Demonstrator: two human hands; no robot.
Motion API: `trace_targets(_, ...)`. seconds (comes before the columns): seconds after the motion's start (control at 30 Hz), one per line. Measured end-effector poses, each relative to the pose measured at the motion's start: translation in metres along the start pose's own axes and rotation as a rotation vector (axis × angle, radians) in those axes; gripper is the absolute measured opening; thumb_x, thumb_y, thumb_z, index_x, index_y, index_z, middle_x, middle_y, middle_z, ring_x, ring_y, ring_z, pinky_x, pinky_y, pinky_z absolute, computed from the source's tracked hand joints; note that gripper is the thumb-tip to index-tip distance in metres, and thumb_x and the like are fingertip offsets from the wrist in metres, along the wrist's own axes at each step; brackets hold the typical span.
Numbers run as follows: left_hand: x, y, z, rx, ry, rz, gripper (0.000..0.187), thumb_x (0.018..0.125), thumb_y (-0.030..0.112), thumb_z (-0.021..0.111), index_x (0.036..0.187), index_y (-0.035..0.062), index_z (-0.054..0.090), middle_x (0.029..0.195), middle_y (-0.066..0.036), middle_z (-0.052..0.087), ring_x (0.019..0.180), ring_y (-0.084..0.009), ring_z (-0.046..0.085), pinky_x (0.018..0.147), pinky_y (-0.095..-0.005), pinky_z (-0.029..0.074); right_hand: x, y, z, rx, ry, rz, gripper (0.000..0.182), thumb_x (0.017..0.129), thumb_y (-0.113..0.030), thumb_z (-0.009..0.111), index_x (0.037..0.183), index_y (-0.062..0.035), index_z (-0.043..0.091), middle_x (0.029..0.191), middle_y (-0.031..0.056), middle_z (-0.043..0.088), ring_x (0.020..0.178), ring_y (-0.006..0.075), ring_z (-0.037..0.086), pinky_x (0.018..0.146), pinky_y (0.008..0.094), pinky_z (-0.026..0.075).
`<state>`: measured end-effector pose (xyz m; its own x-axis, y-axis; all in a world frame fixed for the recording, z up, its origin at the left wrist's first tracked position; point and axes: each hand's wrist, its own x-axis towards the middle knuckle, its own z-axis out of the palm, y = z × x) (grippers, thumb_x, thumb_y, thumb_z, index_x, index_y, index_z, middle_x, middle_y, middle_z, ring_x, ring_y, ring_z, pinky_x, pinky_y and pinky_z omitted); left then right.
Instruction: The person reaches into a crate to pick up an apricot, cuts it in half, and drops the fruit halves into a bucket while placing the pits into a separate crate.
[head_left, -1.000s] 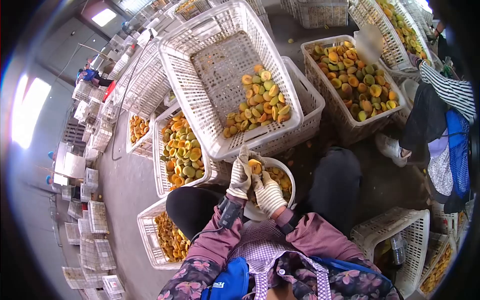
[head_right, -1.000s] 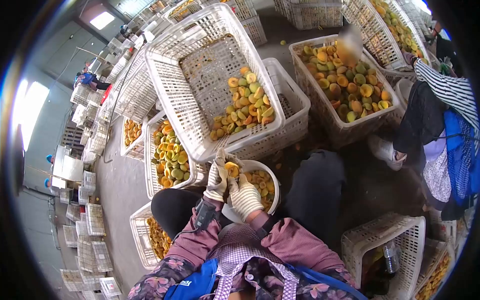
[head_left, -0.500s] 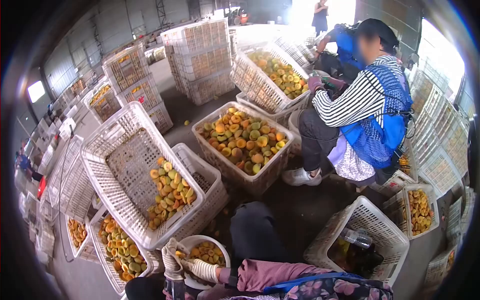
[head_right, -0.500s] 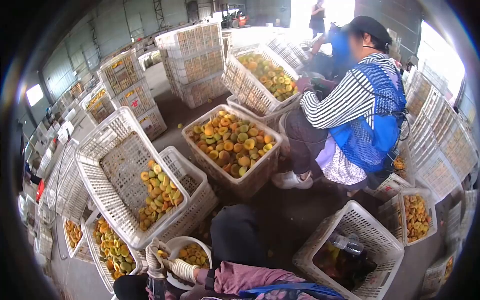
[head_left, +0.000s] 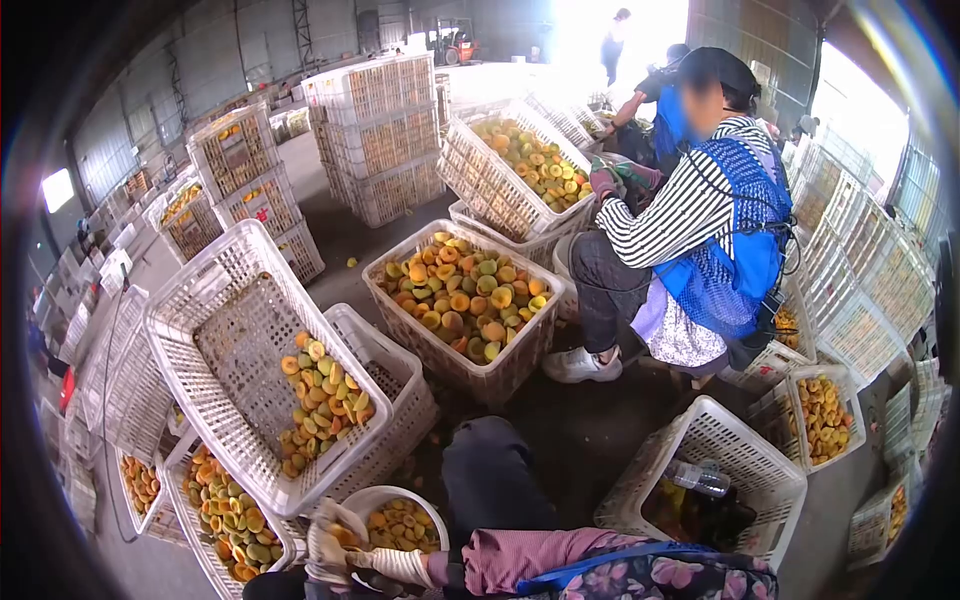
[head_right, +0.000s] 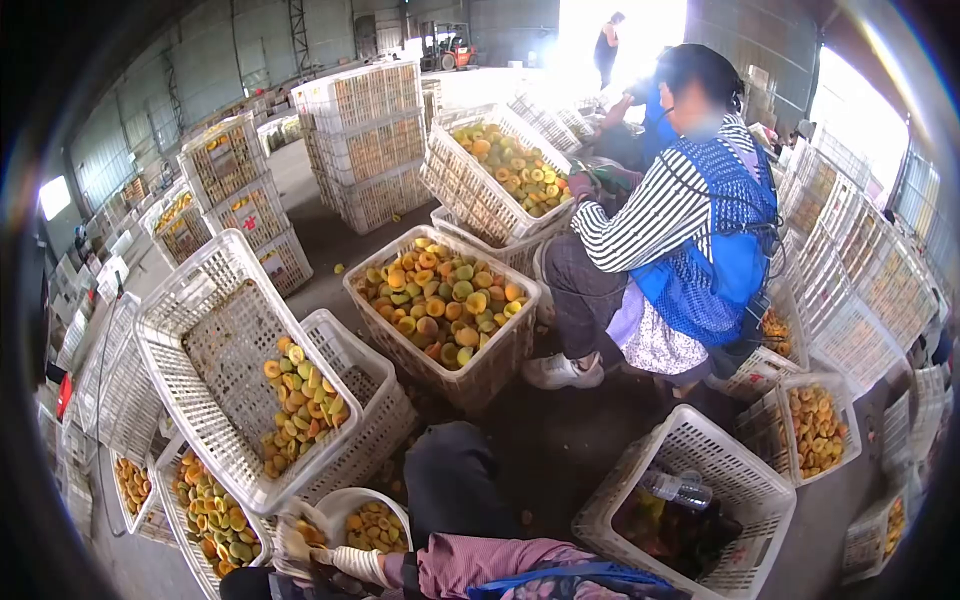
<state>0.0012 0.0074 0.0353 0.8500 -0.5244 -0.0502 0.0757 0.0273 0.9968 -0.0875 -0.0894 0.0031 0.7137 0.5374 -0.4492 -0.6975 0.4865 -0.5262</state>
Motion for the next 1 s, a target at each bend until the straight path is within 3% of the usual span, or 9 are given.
trace_targets(0.17, 0.061, -0.010, -0.062, -0.879, 0.599, 0.160, 0.033, 0.089, 0.037, 0.045, 0.088, 0.0056, 0.055, 0.081, -0.010, 0.056, 0.075, -0.0241, 0.052, 0.069, -0.0341, 0.040, 0.011, 0.004, -0.002, 0.106, 0.338, -0.037, 0.042, 0.085, -0.055, 0.047, 0.073, -0.0160, 0.058, 0.053, 0.0014, 0.049, 0.036, 0.0168, 0.039, 0.037, 0.0305, 0.033)
trace_targets(0.23, 0.113, -0.025, -0.060, -0.620, 0.476, 0.125, 0.032, 0.088, 0.035, 0.046, 0.095, 0.0058, 0.055, 0.089, -0.011, 0.056, 0.083, -0.0273, 0.052, 0.075, -0.0367, 0.040, 0.044, 0.022, -0.021, 0.228, 0.474, -0.129, 0.047, 0.085, -0.056, 0.046, 0.075, -0.0123, 0.059, 0.054, 0.0029, 0.050, 0.039, 0.0171, 0.042, 0.039, 0.0312, 0.035)
trace_targets(0.4, 0.269, -0.098, -0.027, 1.297, -0.254, 0.253, 0.036, 0.086, 0.032, 0.047, 0.111, 0.0063, 0.055, 0.110, -0.015, 0.058, 0.105, -0.0351, 0.053, 0.092, -0.0434, 0.040, 0.053, 0.011, -0.023, 0.034, 0.563, -0.197, 0.042, 0.088, -0.050, 0.047, 0.080, -0.0108, 0.058, 0.056, 0.0037, 0.051, 0.042, 0.0162, 0.045, 0.040, 0.0315, 0.036)
trace_targets(0.5, 0.292, -0.140, -0.009, 1.271, -0.025, 0.157, 0.047, 0.079, 0.035, 0.053, 0.118, 0.0084, 0.053, 0.124, -0.019, 0.049, 0.114, -0.0356, 0.047, 0.098, -0.0397, 0.037, 0.052, 0.000, -0.019, 0.052, 0.570, -0.192, 0.040, 0.087, -0.049, 0.048, 0.078, -0.0113, 0.057, 0.055, 0.0023, 0.050, 0.041, 0.0147, 0.045, 0.039, 0.0300, 0.035)
trace_targets(0.57, 0.282, -0.084, 0.013, 1.299, -0.239, -0.316, 0.058, 0.077, 0.039, 0.053, 0.127, 0.0108, 0.045, 0.131, -0.021, 0.043, 0.118, -0.0354, 0.045, 0.102, -0.0377, 0.034, 0.051, -0.002, -0.018, 0.054, 0.575, -0.188, 0.039, 0.087, -0.048, 0.048, 0.076, -0.0117, 0.057, 0.054, 0.0013, 0.050, 0.041, 0.0137, 0.044, 0.039, 0.0290, 0.034)
trace_targets(0.7, 0.280, -0.096, -0.025, 1.043, -0.352, -0.455, 0.066, 0.076, 0.044, 0.056, 0.131, 0.0110, 0.041, 0.132, -0.020, 0.042, 0.119, -0.0373, 0.043, 0.102, -0.0392, 0.034, 0.045, -0.003, -0.011, 0.062, 0.573, -0.184, 0.037, 0.087, -0.046, 0.049, 0.073, -0.0124, 0.057, 0.054, -0.0006, 0.049, 0.041, 0.0117, 0.043, 0.038, 0.0271, 0.033)
trace_targets(0.87, 0.213, -0.065, -0.023, 1.111, -0.026, -0.059, 0.053, 0.072, 0.031, 0.066, 0.121, 0.0122, 0.054, 0.124, -0.019, 0.050, 0.111, -0.0352, 0.051, 0.095, -0.0384, 0.041, 0.026, -0.005, -0.015, 0.086, 0.498, -0.088, 0.040, 0.086, -0.050, 0.048, 0.070, -0.0138, 0.055, 0.055, -0.0014, 0.049, 0.044, 0.0110, 0.044, 0.039, 0.0266, 0.033)
trace_targets(0.9, 0.208, -0.082, -0.036, 1.255, 0.170, 0.363, 0.044, 0.074, 0.021, 0.062, 0.116, 0.0109, 0.057, 0.116, -0.020, 0.053, 0.103, -0.0374, 0.054, 0.090, -0.0403, 0.044, 0.024, -0.011, -0.015, 0.059, 0.511, -0.164, 0.040, 0.088, -0.051, 0.045, 0.077, -0.0143, 0.057, 0.057, -0.0018, 0.049, 0.046, 0.0106, 0.044, 0.040, 0.0263, 0.033)
trace_targets(1.0, 0.147, -0.037, -0.014, 0.506, 0.210, 0.451, 0.031, 0.078, -0.003, 0.051, 0.107, 0.0019, 0.060, 0.092, -0.008, 0.057, 0.080, -0.0150, 0.055, 0.067, -0.0200, 0.048, 0.028, -0.015, -0.033, -0.067, 0.526, -0.478, 0.031, 0.091, -0.036, 0.045, 0.090, -0.0071, 0.056, 0.074, 0.0088, 0.054, 0.062, 0.0185, 0.050, 0.054, 0.0307, 0.039)
